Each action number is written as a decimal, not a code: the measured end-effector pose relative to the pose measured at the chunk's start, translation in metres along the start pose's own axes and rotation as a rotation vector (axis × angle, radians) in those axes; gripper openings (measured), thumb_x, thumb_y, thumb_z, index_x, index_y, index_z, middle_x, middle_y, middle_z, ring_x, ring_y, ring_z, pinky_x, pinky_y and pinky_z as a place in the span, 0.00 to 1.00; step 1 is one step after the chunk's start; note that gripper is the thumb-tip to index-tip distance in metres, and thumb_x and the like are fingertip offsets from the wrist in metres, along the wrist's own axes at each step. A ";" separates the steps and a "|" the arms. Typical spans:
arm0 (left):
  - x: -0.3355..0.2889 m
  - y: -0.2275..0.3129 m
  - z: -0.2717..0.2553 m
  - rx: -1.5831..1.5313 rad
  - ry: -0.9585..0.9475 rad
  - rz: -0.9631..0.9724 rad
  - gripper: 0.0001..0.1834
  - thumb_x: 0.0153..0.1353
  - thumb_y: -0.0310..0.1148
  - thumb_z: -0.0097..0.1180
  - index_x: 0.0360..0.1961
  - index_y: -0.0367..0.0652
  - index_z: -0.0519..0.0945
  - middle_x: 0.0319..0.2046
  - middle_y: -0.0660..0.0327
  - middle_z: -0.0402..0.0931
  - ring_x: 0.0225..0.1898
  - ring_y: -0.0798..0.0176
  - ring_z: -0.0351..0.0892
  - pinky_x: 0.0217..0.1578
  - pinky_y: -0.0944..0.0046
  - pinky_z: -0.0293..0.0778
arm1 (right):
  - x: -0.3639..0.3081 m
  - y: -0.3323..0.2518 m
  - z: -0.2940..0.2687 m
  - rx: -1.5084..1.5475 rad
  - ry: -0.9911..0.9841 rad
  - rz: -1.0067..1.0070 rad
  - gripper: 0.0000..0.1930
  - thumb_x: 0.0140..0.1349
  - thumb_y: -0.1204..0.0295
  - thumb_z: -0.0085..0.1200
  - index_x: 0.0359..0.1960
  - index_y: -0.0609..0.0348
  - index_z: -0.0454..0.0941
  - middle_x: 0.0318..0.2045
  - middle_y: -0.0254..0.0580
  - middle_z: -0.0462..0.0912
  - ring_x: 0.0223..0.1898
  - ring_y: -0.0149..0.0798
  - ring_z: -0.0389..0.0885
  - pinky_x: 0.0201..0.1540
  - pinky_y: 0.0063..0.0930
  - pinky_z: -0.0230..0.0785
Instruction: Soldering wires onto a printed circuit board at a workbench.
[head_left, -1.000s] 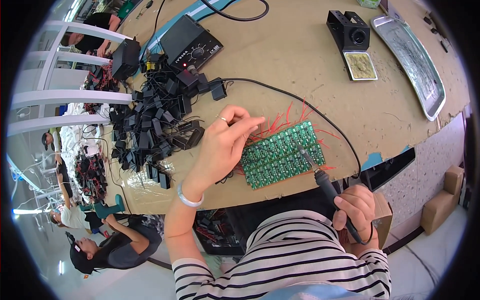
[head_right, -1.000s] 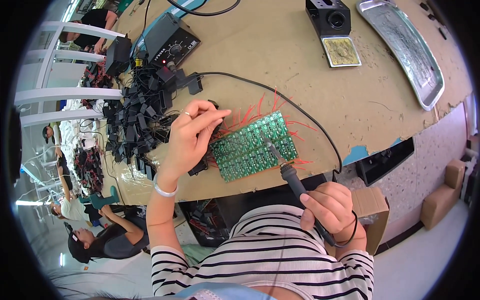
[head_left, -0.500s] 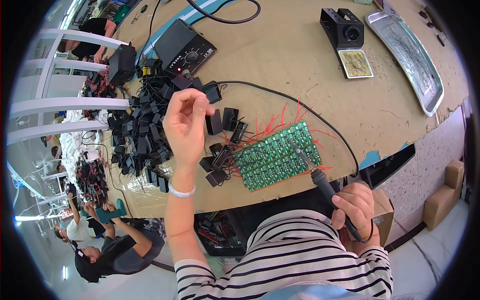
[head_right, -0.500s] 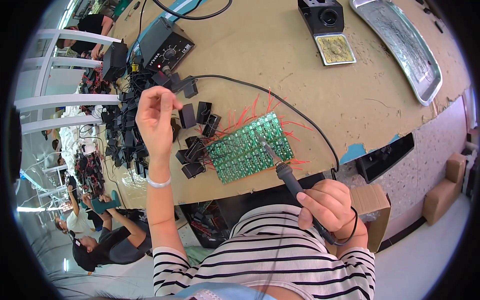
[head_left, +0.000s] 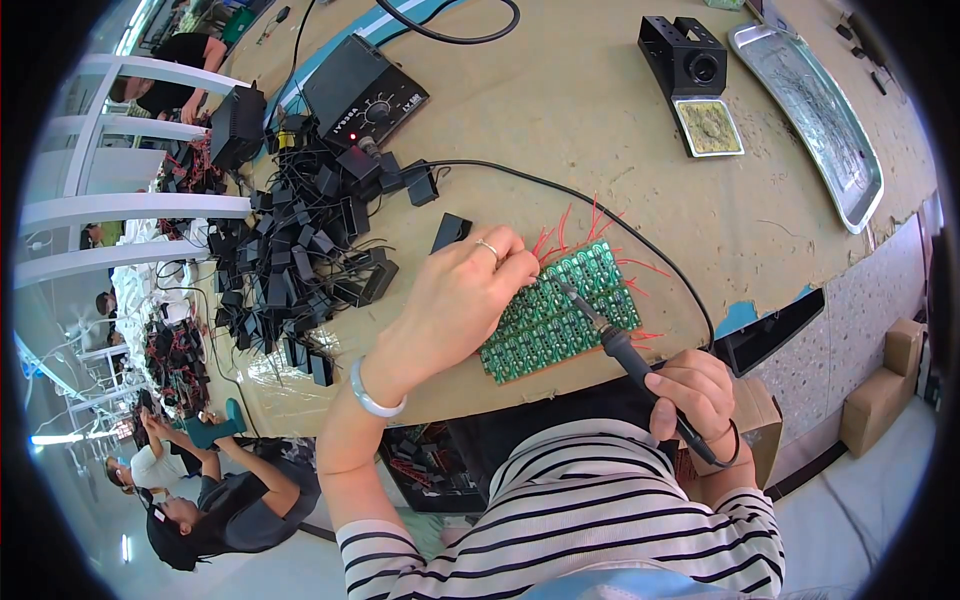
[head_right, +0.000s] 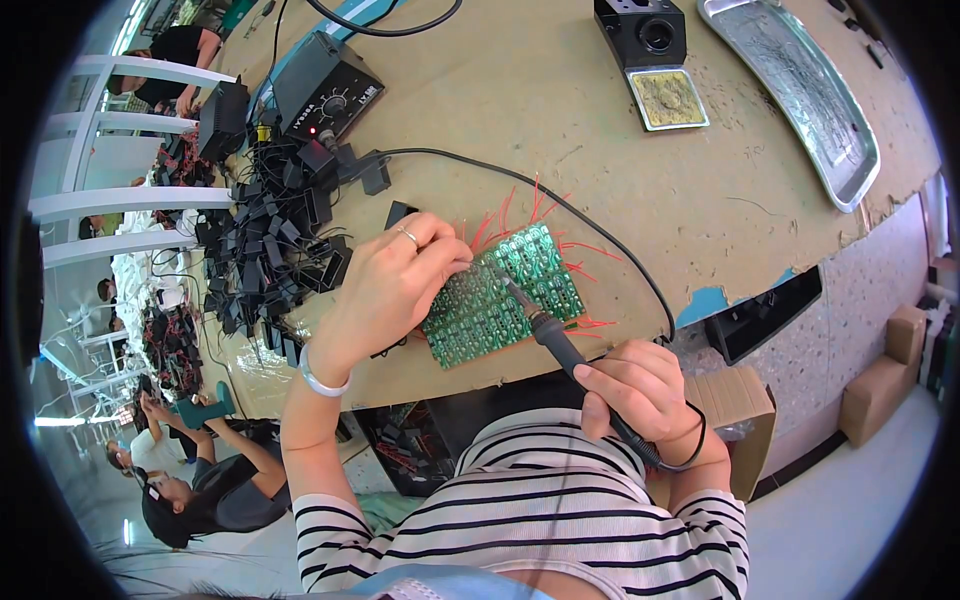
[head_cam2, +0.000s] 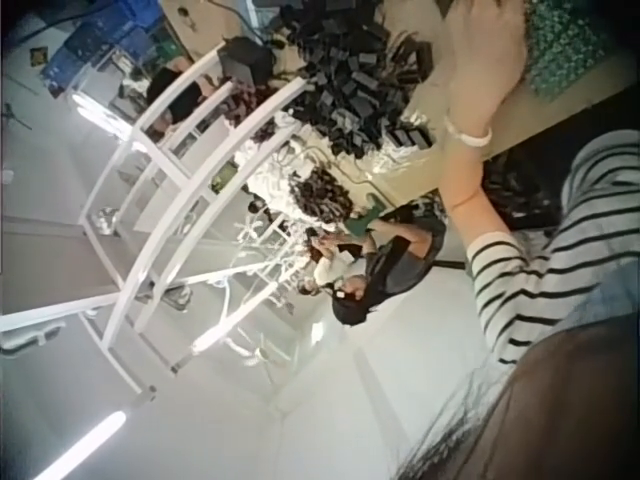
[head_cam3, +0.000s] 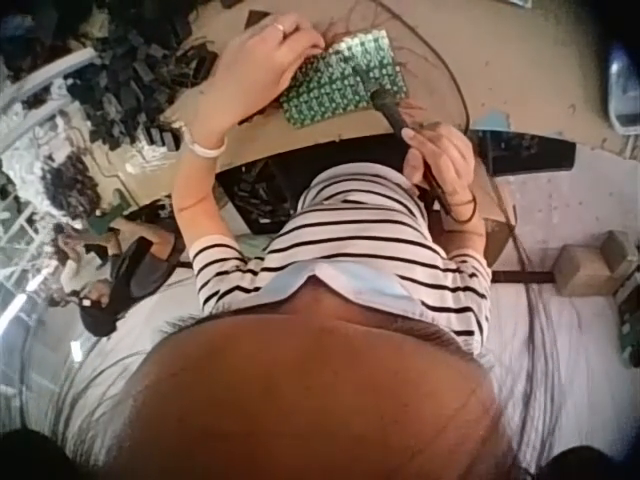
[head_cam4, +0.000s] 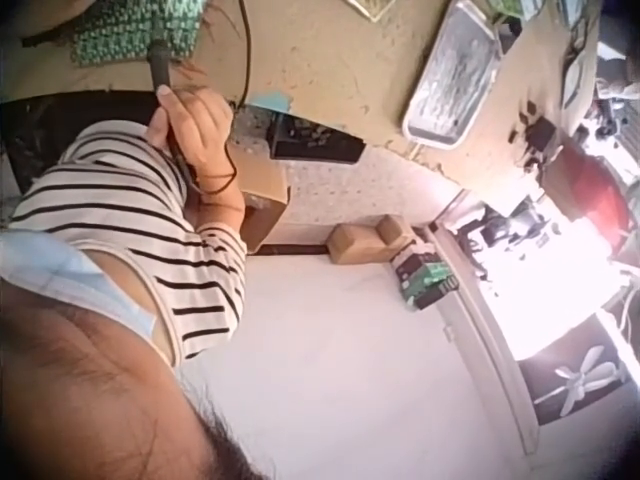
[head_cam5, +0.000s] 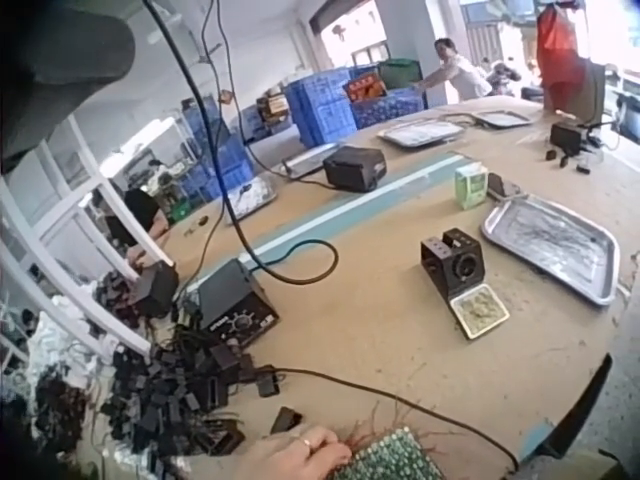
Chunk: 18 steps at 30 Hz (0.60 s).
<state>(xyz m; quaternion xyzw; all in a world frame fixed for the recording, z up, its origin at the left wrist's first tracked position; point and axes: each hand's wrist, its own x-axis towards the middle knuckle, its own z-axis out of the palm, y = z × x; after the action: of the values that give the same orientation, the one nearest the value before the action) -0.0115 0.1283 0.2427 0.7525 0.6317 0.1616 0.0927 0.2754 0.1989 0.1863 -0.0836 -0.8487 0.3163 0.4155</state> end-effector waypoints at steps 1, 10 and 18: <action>0.002 0.000 0.000 -0.001 0.000 0.001 0.08 0.50 0.21 0.60 0.33 0.41 0.78 0.33 0.59 0.72 0.37 0.58 0.79 0.34 0.59 0.76 | 0.002 -0.001 0.000 -0.001 0.000 0.001 0.11 0.54 0.80 0.56 0.40 0.65 0.81 0.28 0.39 0.79 0.24 0.38 0.78 0.27 0.31 0.76; 0.003 0.001 0.006 0.080 -0.005 0.020 0.06 0.51 0.24 0.59 0.30 0.39 0.76 0.32 0.58 0.72 0.36 0.57 0.78 0.34 0.60 0.77 | 0.003 0.001 0.010 0.021 -0.035 0.030 0.07 0.60 0.77 0.53 0.40 0.64 0.78 0.27 0.41 0.81 0.22 0.42 0.80 0.26 0.34 0.75; 0.003 0.001 0.010 0.145 -0.023 0.022 0.05 0.55 0.26 0.65 0.32 0.40 0.80 0.32 0.61 0.73 0.35 0.58 0.80 0.32 0.61 0.77 | 0.002 0.007 0.015 -0.095 -0.069 -0.231 0.12 0.63 0.70 0.58 0.38 0.72 0.79 0.24 0.43 0.80 0.21 0.37 0.78 0.24 0.28 0.75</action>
<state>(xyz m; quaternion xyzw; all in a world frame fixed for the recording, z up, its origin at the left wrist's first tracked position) -0.0067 0.1320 0.2345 0.7660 0.6323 0.1077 0.0434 0.2618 0.1978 0.1766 0.0061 -0.8806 0.2284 0.4152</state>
